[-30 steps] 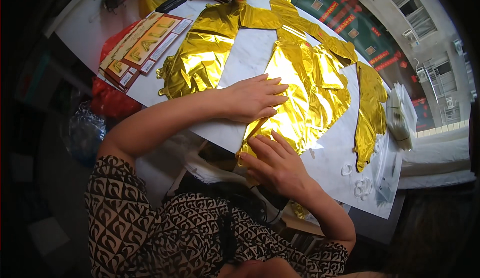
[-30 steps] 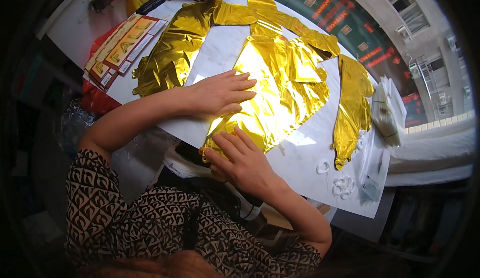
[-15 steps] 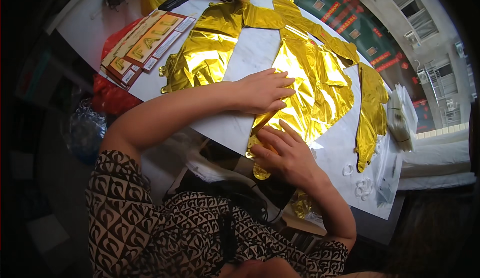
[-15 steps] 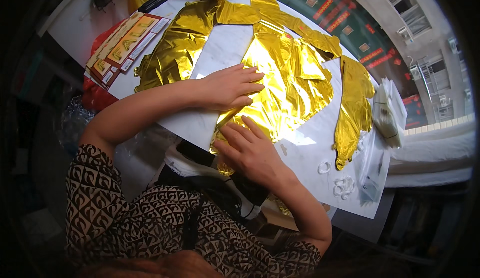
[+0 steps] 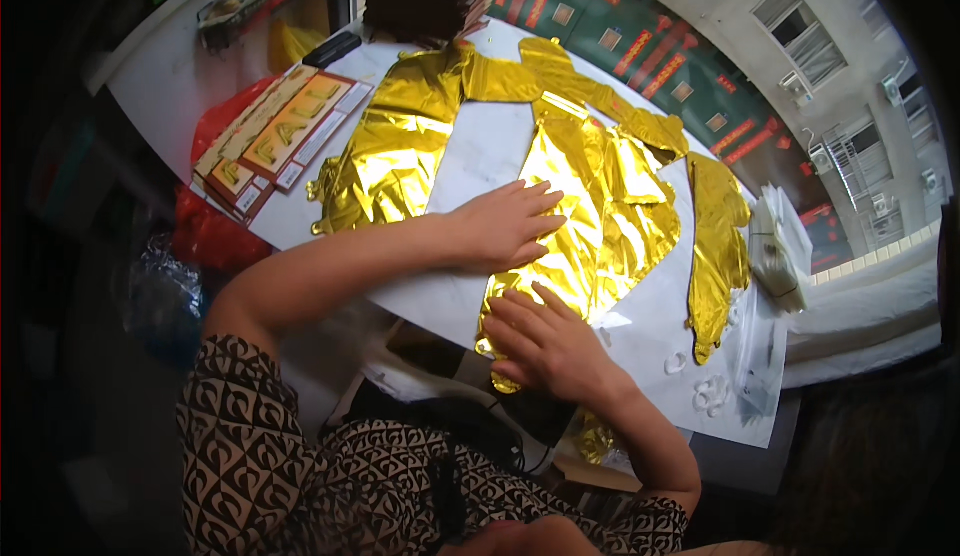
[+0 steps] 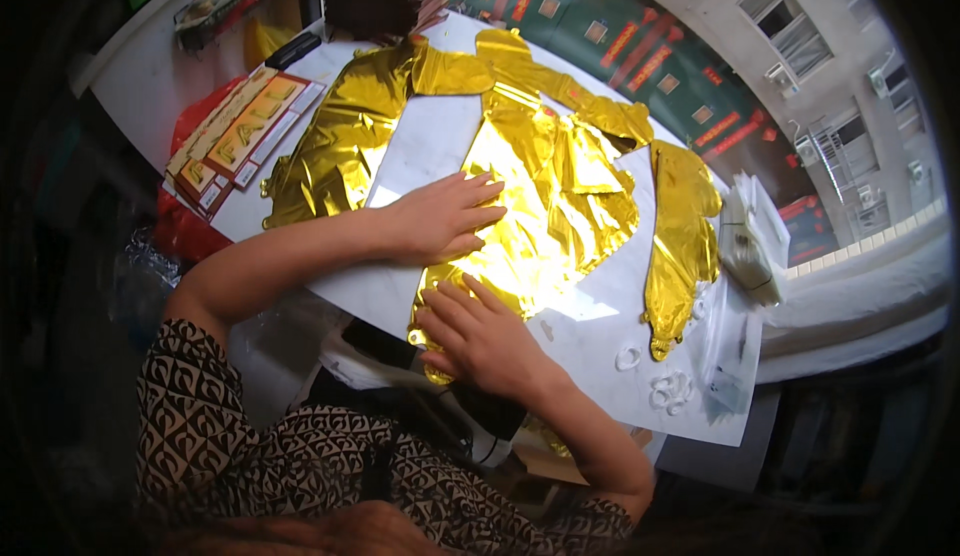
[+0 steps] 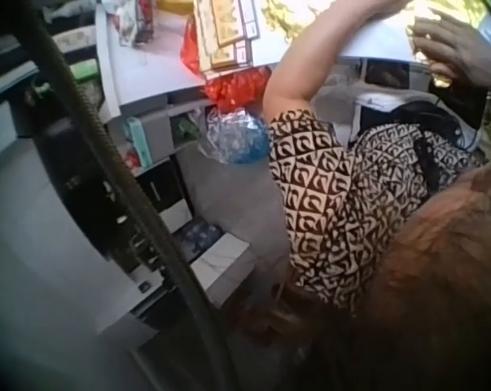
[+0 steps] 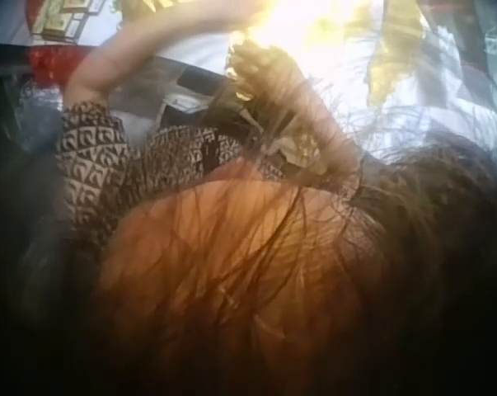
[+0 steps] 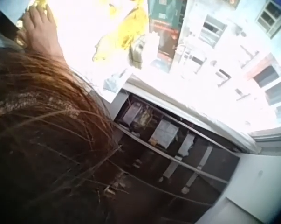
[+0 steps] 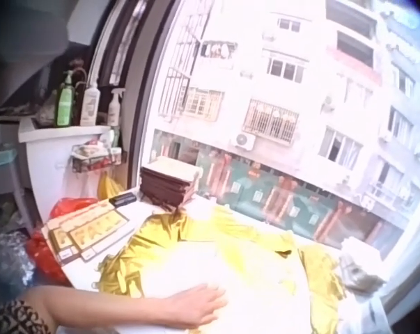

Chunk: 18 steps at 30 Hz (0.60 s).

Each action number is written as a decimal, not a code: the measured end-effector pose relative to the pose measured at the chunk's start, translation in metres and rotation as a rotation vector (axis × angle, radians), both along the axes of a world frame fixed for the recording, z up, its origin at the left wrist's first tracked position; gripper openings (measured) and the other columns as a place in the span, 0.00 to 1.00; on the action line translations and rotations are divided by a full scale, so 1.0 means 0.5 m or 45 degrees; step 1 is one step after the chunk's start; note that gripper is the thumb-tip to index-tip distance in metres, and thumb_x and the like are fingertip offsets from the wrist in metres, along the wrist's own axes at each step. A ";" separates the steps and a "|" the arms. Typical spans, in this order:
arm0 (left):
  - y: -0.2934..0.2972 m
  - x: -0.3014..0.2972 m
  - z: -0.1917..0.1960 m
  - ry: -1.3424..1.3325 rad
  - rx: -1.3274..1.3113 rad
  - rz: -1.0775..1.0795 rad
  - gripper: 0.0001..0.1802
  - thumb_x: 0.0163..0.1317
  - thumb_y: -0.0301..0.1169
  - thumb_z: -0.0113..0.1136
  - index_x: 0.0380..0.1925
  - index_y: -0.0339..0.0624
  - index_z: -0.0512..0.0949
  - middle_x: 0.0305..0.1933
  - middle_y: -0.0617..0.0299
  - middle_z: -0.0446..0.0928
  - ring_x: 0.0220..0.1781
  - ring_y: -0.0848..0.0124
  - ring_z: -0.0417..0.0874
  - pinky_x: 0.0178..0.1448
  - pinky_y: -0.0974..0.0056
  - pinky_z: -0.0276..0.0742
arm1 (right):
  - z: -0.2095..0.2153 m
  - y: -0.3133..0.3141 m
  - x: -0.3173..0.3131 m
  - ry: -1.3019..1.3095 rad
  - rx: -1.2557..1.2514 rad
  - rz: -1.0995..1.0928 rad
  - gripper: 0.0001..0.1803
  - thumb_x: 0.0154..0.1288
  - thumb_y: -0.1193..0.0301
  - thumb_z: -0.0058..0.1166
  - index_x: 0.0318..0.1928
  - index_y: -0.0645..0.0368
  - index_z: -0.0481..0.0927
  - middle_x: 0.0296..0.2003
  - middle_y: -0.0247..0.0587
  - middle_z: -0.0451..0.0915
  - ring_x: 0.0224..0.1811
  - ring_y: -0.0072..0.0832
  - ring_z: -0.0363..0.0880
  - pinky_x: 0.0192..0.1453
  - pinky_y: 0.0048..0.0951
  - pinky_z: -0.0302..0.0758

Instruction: The person folds a gold foil balloon by hand and places it into a plastic sleeve. They then pick up a larger gold foil balloon, fold it into a smaller shape, and press it flat on the table.

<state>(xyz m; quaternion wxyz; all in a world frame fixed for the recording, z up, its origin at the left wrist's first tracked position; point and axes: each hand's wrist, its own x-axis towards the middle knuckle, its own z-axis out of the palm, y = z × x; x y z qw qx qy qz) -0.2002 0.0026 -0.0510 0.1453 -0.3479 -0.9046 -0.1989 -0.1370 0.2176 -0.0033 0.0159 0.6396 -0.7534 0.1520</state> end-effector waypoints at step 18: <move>-0.025 -0.039 0.043 -0.041 -0.211 0.194 0.32 0.71 0.47 0.47 0.67 0.36 0.64 0.76 0.48 0.56 0.78 0.52 0.54 0.79 0.47 0.45 | 0.006 0.007 0.007 0.020 -0.047 -0.063 0.25 0.60 0.59 0.65 0.54 0.56 0.77 0.58 0.45 0.74 0.63 0.42 0.73 0.70 0.49 0.66</move>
